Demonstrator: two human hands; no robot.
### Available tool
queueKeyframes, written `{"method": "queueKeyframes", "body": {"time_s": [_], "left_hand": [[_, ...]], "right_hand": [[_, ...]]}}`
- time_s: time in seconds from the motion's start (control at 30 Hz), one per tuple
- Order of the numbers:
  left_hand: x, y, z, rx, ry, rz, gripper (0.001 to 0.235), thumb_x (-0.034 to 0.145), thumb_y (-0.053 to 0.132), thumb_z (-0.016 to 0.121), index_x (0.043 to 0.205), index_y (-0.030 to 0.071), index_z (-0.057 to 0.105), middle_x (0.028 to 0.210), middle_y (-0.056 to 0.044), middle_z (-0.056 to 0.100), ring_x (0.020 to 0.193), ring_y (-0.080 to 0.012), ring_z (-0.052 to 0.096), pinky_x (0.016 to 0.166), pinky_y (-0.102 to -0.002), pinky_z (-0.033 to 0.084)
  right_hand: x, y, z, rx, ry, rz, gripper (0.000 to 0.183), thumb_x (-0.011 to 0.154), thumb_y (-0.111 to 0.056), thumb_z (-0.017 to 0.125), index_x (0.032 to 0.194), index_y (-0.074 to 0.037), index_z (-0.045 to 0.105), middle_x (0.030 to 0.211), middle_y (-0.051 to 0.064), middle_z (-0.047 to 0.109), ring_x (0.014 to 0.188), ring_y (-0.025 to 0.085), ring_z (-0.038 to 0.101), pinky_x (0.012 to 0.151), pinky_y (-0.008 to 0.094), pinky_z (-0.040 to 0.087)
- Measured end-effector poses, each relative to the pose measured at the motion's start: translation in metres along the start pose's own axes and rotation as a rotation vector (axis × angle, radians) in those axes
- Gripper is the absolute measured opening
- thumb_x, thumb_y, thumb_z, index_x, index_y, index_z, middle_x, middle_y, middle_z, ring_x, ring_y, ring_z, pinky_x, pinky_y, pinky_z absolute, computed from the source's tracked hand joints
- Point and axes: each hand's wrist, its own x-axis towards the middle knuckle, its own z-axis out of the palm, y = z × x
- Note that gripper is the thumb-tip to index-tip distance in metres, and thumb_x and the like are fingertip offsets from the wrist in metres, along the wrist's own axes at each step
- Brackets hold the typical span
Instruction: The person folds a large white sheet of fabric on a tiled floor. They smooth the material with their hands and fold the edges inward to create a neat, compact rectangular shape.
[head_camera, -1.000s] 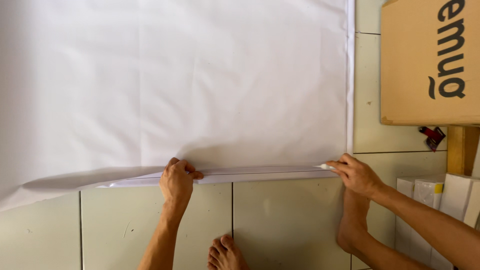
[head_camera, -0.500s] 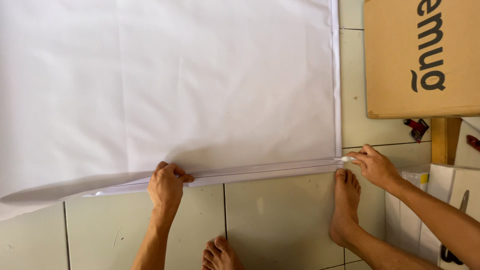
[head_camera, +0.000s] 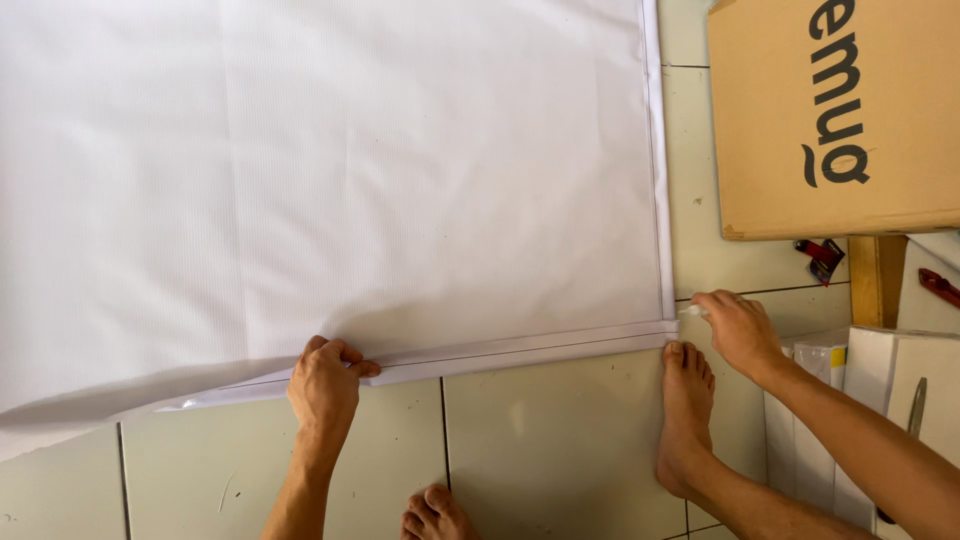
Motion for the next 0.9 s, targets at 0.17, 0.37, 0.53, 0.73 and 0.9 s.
{"method": "queueKeyframes", "body": {"time_s": [0.17, 0.37, 0.53, 0.73, 0.9], "left_hand": [[0.001, -0.001, 0.002, 0.027, -0.003, 0.006, 0.028, 0.072, 0.036, 0.091, 0.087, 0.015, 0.079, 0.096, -0.003, 0.067, 0.097, -0.0284, 0.071, 0.089, -0.043, 0.058], [0.002, 0.001, 0.0, 0.049, -0.004, -0.007, 0.028, 0.072, 0.037, 0.092, 0.087, 0.016, 0.08, 0.095, -0.002, 0.067, 0.095, -0.0265, 0.072, 0.088, -0.042, 0.058], [0.006, 0.002, -0.001, 0.063, -0.008, 0.0, 0.03, 0.07, 0.038, 0.093, 0.086, 0.016, 0.08, 0.094, -0.002, 0.067, 0.095, -0.0289, 0.073, 0.088, -0.043, 0.059], [0.004, 0.004, -0.001, 0.056, -0.014, -0.023, 0.029, 0.07, 0.035, 0.093, 0.086, 0.015, 0.08, 0.094, -0.003, 0.067, 0.093, -0.029, 0.073, 0.088, -0.044, 0.059], [0.006, 0.006, -0.002, 0.046, -0.035, -0.054, 0.021, 0.074, 0.031, 0.089, 0.08, 0.017, 0.076, 0.094, 0.001, 0.064, 0.082, -0.0274, 0.066, 0.077, -0.041, 0.051]], "right_hand": [[0.003, -0.006, 0.017, 0.63, 0.079, 0.596, 0.033, 0.1, -0.03, 0.075, 0.13, -0.03, 0.062, 0.12, 0.008, 0.075, 0.092, 0.029, 0.074, 0.081, 0.042, 0.057], [0.007, -0.021, 0.015, 0.926, 0.238, 0.71, 0.045, 0.094, -0.027, 0.085, 0.133, -0.017, 0.065, 0.111, 0.018, 0.073, 0.094, 0.027, 0.071, 0.081, 0.038, 0.057], [-0.006, -0.065, -0.035, 0.878, 0.199, 0.763, 0.08, 0.087, -0.031, 0.088, 0.149, 0.001, 0.048, 0.138, 0.027, 0.061, 0.127, 0.036, 0.06, 0.103, 0.048, 0.053], [-0.036, -0.077, 0.001, 0.791, 0.043, 0.809, 0.05, 0.084, -0.05, 0.086, 0.11, -0.01, 0.073, 0.11, 0.008, 0.07, 0.108, 0.025, 0.07, 0.091, 0.038, 0.056], [-0.017, -0.095, -0.02, 0.826, -0.01, 0.832, 0.045, 0.081, -0.05, 0.086, 0.094, -0.01, 0.073, 0.094, 0.006, 0.068, 0.093, 0.022, 0.065, 0.083, 0.035, 0.052]]}}
